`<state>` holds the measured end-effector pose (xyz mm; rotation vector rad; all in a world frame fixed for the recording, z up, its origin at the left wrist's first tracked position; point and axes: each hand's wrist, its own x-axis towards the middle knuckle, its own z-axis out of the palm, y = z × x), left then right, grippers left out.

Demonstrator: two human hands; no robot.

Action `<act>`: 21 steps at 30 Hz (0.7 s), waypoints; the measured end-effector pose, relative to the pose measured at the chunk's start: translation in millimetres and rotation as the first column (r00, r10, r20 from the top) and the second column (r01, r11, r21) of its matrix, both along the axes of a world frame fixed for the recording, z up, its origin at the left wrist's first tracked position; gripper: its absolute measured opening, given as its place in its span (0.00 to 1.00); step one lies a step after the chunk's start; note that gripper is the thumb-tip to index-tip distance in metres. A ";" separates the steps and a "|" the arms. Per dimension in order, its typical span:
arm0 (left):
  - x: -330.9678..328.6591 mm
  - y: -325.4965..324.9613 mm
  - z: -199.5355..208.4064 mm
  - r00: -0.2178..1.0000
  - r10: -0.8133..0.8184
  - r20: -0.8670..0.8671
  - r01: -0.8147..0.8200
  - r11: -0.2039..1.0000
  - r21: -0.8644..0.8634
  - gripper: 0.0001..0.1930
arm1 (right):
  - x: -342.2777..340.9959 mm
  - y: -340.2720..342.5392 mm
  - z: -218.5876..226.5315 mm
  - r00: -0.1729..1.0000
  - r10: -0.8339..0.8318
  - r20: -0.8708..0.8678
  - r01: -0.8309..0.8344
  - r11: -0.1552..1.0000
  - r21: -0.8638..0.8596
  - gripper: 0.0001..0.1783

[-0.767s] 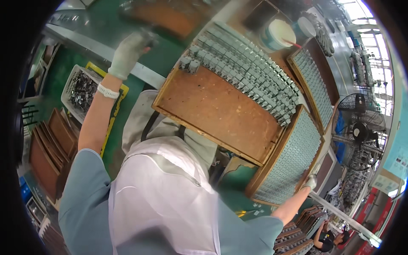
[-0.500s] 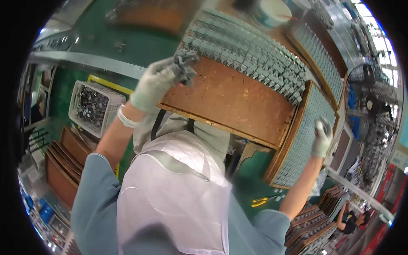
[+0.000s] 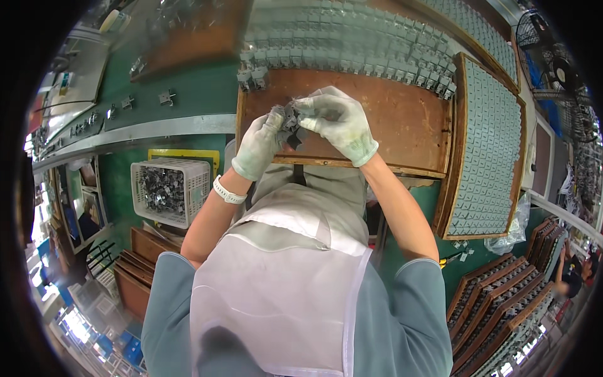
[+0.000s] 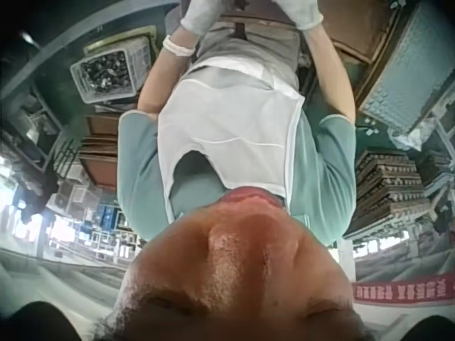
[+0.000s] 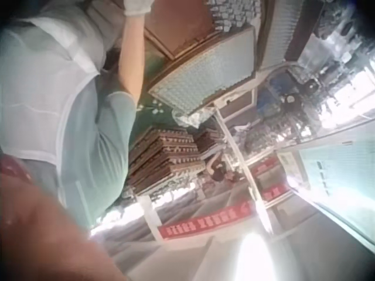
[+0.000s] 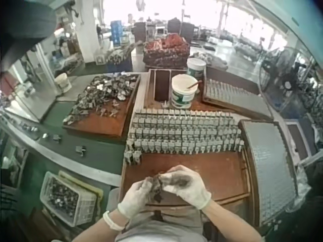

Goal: Inspecting and placing electronic or mechanical components into organized grid trays on a production line.

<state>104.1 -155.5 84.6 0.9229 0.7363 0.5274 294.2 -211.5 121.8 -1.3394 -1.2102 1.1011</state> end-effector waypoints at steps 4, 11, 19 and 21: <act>1.7 1.1 5.1 0.993 -0.046 -0.111 0.060 0.991 0.120 0.24 | 5.6 -0.9 -4.5 0.997 0.022 0.078 -0.013 0.994 -0.106 0.15; 1.4 17.2 16.2 0.920 -0.212 -0.330 0.248 0.966 0.072 0.21 | 4.7 -7.2 -1.1 0.914 0.148 0.377 -0.089 0.982 -0.168 0.09; 4.5 28.7 32.3 0.923 -0.276 -0.266 0.283 0.959 -0.014 0.21 | 0.8 -13.1 -13.4 0.945 0.002 0.327 0.016 0.999 -0.052 0.18; 0.0 33.5 26.7 0.920 -0.356 -0.163 0.354 0.934 -0.042 0.21 | 8.6 -13.7 -15.0 0.958 0.057 0.280 -0.092 0.989 0.114 0.24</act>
